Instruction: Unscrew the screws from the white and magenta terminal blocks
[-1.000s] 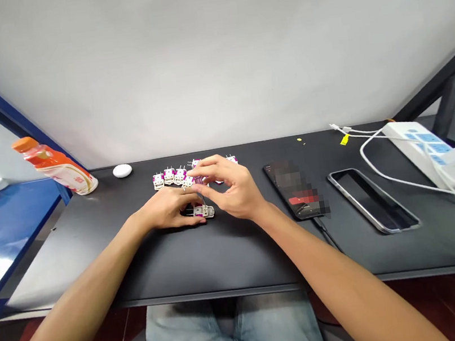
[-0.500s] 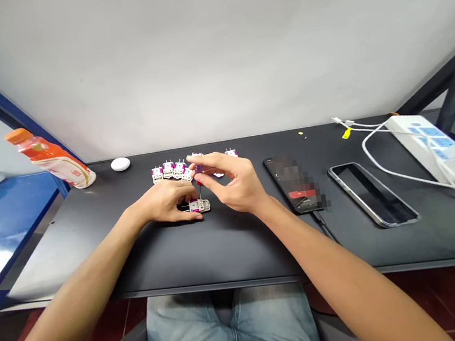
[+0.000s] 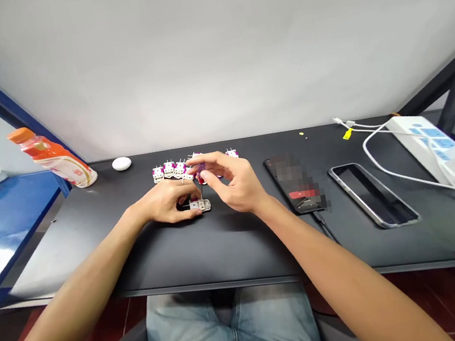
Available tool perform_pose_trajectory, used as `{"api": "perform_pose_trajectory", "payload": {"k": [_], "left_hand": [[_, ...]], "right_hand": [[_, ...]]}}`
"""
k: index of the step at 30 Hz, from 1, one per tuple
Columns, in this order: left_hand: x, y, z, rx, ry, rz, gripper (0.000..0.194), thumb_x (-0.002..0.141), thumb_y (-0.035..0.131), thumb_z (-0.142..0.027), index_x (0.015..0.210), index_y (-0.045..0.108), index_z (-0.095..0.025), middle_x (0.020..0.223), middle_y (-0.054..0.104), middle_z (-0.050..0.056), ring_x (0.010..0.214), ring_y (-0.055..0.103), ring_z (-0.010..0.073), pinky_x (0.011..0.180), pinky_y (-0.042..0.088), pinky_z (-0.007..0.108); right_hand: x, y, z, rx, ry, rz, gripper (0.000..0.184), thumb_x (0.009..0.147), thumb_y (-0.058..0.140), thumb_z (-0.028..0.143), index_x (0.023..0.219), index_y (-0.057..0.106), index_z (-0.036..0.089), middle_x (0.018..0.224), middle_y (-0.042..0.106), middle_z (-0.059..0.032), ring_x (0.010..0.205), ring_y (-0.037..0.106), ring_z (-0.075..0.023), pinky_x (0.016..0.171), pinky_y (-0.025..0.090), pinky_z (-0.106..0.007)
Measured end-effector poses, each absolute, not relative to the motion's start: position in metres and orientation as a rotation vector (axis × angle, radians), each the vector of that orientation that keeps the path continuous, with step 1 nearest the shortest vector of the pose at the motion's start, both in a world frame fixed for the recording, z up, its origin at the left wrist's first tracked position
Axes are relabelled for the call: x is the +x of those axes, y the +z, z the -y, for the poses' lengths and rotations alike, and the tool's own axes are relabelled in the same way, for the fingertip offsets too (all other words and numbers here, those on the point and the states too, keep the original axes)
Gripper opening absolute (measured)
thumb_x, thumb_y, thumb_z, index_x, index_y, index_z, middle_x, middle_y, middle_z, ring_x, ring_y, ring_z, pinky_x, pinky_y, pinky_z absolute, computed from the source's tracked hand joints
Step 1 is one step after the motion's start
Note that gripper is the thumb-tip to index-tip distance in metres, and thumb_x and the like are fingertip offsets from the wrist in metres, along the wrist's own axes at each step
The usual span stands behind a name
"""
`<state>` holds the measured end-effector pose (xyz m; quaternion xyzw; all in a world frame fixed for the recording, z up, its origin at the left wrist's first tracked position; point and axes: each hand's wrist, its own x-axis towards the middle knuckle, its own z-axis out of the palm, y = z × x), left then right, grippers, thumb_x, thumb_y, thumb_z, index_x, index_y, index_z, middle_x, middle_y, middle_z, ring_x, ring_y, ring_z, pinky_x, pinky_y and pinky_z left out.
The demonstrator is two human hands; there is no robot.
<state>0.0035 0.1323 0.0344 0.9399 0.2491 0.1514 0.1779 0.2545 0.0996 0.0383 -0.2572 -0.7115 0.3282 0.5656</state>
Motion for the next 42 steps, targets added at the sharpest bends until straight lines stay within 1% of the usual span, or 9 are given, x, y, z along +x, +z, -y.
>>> {"api": "perform_pose_trajectory", "payload": {"k": [5, 10, 15, 18, 21, 28, 35, 39, 42], "left_hand": [[0.0034, 0.0342, -0.1331, 2.623, 0.426, -0.737, 0.030, 0.102, 0.077, -0.052, 0.103, 0.077, -0.022, 0.090, 0.080, 0.003, 0.072, 0.068, 0.0168, 0.069, 0.049, 0.030], [0.0030, 0.0329, -0.1341, 2.615, 0.426, -0.735, 0.028, 0.100, 0.080, -0.050, 0.105, 0.078, -0.022, 0.086, 0.078, 0.002, 0.070, 0.067, 0.0165, 0.068, 0.049, 0.030], [0.0028, 0.0326, -0.1339, 2.565, 0.477, -0.709, 0.030, 0.101, 0.079, -0.052, 0.102, 0.076, -0.022, 0.087, 0.079, 0.002, 0.069, 0.067, 0.0154, 0.069, 0.049, 0.029], [0.0028, 0.0320, -0.1345, 2.545, 0.474, -0.717, 0.031, 0.099, 0.081, -0.052, 0.102, 0.077, -0.022, 0.084, 0.077, 0.001, 0.070, 0.067, 0.0157, 0.069, 0.048, 0.029], [0.0029, 0.0309, -0.1354, 2.543, 0.469, -0.732, 0.029, 0.098, 0.083, -0.051, 0.101, 0.078, -0.022, 0.083, 0.076, 0.001, 0.071, 0.066, 0.0162, 0.069, 0.048, 0.029], [0.0034, 0.0301, -0.1354, 2.537, 0.474, -0.706, 0.028, 0.099, 0.081, -0.049, 0.101, 0.076, -0.022, 0.091, 0.080, 0.002, 0.071, 0.066, 0.0154, 0.070, 0.048, 0.029], [0.0033, 0.0289, -0.1360, 2.538, 0.511, -0.687, 0.027, 0.099, 0.081, -0.048, 0.102, 0.077, -0.022, 0.085, 0.077, 0.001, 0.071, 0.066, 0.0157, 0.071, 0.048, 0.029], [0.0020, 0.0273, -0.1368, 2.529, 0.478, -0.704, 0.028, 0.099, 0.081, -0.049, 0.103, 0.077, -0.022, 0.087, 0.077, 0.001, 0.072, 0.066, 0.0154, 0.071, 0.049, 0.029], [0.0013, 0.0272, -0.1372, 2.522, 0.460, -0.708, 0.028, 0.099, 0.081, -0.049, 0.105, 0.078, -0.022, 0.087, 0.077, 0.001, 0.073, 0.066, 0.0156, 0.071, 0.049, 0.029]], "right_hand": [[0.2536, 0.0377, -0.1012, -0.589, 0.584, 1.704, 0.016, 0.105, 0.089, 0.035, 0.120, 0.094, 0.036, 0.123, 0.088, -0.0056, 0.110, 0.087, -0.0238, 0.093, 0.078, -0.040], [0.2539, 0.0380, -0.0997, -0.551, 0.795, 1.697, 0.031, 0.114, 0.076, 0.032, 0.143, 0.087, 0.034, 0.127, 0.090, -0.0055, 0.113, 0.089, -0.0218, 0.109, 0.077, -0.043], [0.2552, 0.0365, -0.1030, -0.557, 0.588, 1.716, 0.020, 0.103, 0.090, 0.031, 0.122, 0.095, 0.035, 0.123, 0.090, -0.0060, 0.114, 0.087, -0.0243, 0.096, 0.078, -0.040], [0.2564, 0.0360, -0.1023, -0.568, 0.620, 1.726, 0.026, 0.106, 0.087, 0.026, 0.130, 0.093, 0.033, 0.116, 0.093, -0.0046, 0.102, 0.089, -0.0220, 0.094, 0.079, -0.039], [0.2578, 0.0390, -0.0998, -0.556, 0.709, 1.767, 0.030, 0.111, 0.078, 0.022, 0.137, 0.090, 0.031, 0.121, 0.093, -0.0053, 0.105, 0.091, -0.0214, 0.100, 0.078, -0.038], [0.2568, 0.0406, -0.1029, -0.522, 0.382, 1.762, 0.027, 0.098, 0.095, 0.019, 0.119, 0.095, 0.036, 0.112, 0.094, -0.0020, 0.098, 0.089, -0.0222, 0.090, 0.077, -0.037], [0.2571, 0.0386, -0.0985, -0.485, 0.764, 1.765, 0.031, 0.113, 0.075, 0.018, 0.136, 0.089, 0.033, 0.119, 0.092, -0.0034, 0.105, 0.090, -0.0192, 0.099, 0.077, -0.034], [0.2569, 0.0407, -0.1028, -0.477, 0.617, 1.741, 0.024, 0.104, 0.088, 0.022, 0.123, 0.094, 0.036, 0.120, 0.088, -0.0047, 0.112, 0.086, -0.0224, 0.098, 0.075, -0.036], [0.2556, 0.0392, -0.1040, -0.519, 0.570, 1.685, 0.031, 0.102, 0.091, 0.021, 0.128, 0.093, 0.039, 0.111, 0.089, -0.0024, 0.101, 0.086, -0.0202, 0.090, 0.076, -0.035]]}}
